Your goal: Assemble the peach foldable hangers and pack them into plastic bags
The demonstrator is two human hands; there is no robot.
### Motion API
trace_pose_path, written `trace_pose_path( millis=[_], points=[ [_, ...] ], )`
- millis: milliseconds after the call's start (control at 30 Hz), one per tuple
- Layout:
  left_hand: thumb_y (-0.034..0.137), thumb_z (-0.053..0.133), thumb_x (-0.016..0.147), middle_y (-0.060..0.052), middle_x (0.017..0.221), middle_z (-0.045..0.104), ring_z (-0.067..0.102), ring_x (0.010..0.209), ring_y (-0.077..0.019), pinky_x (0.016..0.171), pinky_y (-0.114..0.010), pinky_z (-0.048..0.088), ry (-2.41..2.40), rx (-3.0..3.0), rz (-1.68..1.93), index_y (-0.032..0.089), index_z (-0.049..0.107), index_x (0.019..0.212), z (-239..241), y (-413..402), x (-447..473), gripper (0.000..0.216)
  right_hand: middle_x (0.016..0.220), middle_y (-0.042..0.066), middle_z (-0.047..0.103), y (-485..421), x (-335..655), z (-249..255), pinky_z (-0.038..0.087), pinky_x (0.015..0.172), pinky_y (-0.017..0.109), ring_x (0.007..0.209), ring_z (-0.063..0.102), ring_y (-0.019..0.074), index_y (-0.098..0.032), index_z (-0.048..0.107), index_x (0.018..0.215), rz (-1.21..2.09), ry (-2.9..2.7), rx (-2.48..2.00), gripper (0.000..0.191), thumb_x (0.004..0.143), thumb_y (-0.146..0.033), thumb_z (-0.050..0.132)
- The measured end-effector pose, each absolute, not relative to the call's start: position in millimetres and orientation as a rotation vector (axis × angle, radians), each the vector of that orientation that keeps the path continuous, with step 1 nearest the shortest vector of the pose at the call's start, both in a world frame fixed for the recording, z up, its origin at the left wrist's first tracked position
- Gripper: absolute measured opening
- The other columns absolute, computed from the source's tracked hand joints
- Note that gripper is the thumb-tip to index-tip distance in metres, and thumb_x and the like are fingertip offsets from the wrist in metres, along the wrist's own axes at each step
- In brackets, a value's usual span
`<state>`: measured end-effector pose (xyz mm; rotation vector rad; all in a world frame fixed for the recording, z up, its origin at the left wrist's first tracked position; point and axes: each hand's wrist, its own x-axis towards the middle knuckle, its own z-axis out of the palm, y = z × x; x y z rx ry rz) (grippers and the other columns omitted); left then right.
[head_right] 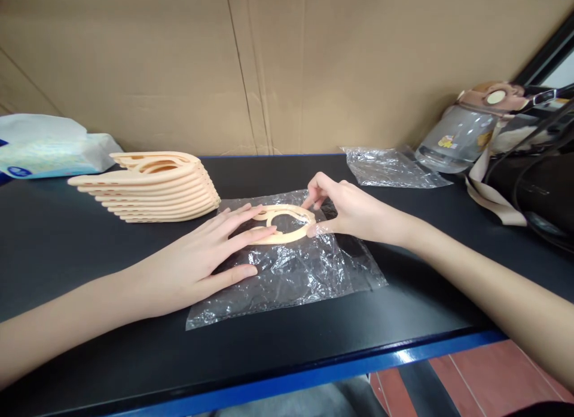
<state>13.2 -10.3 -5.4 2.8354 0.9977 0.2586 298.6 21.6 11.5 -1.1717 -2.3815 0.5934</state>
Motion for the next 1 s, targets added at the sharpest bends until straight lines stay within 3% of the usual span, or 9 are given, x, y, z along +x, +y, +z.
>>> trace_pose_path(
  millis=[333,633,1000],
  points=[
    [0.050,0.039,0.099,-0.006,0.157,0.029,0.024,0.144,-0.0283,0.117,-0.051,0.027,0.943,2.837,0.271,0.030,0.039,0.145,-2.0,-8.4,13.9,0.050,0.112,0.009,0.068,19.8,283.7,-5.0,0.048,0.079,0.040,0.087,0.061,0.0205,-0.025,0.039,0.094,0.730,-2.199,-1.083,0.044,0.076,-0.049,0.072],
    [0.049,0.040,0.099,-0.006,0.156,0.031,0.024,0.145,-0.0292,0.117,-0.053,0.025,0.947,2.829,0.261,0.033,0.037,0.146,0.2,-9.5,14.8,0.050,0.106,0.006,0.069,22.4,280.5,-10.2,0.046,0.075,0.038,0.086,0.060,0.0225,-0.024,0.041,0.125,0.566,-2.239,-1.088,0.064,0.075,-0.050,0.072],
    [0.053,0.038,0.099,-0.007,0.159,0.024,0.020,0.147,-0.0304,0.117,-0.054,0.023,0.992,2.895,0.214,0.033,0.031,0.149,-0.5,-11.2,15.9,0.055,0.098,0.005,0.066,21.5,278.9,-11.9,0.046,0.071,0.036,0.080,0.056,0.0199,-0.021,0.039,0.130,0.517,-2.239,-1.114,0.065,0.079,-0.047,0.070]
  ],
)
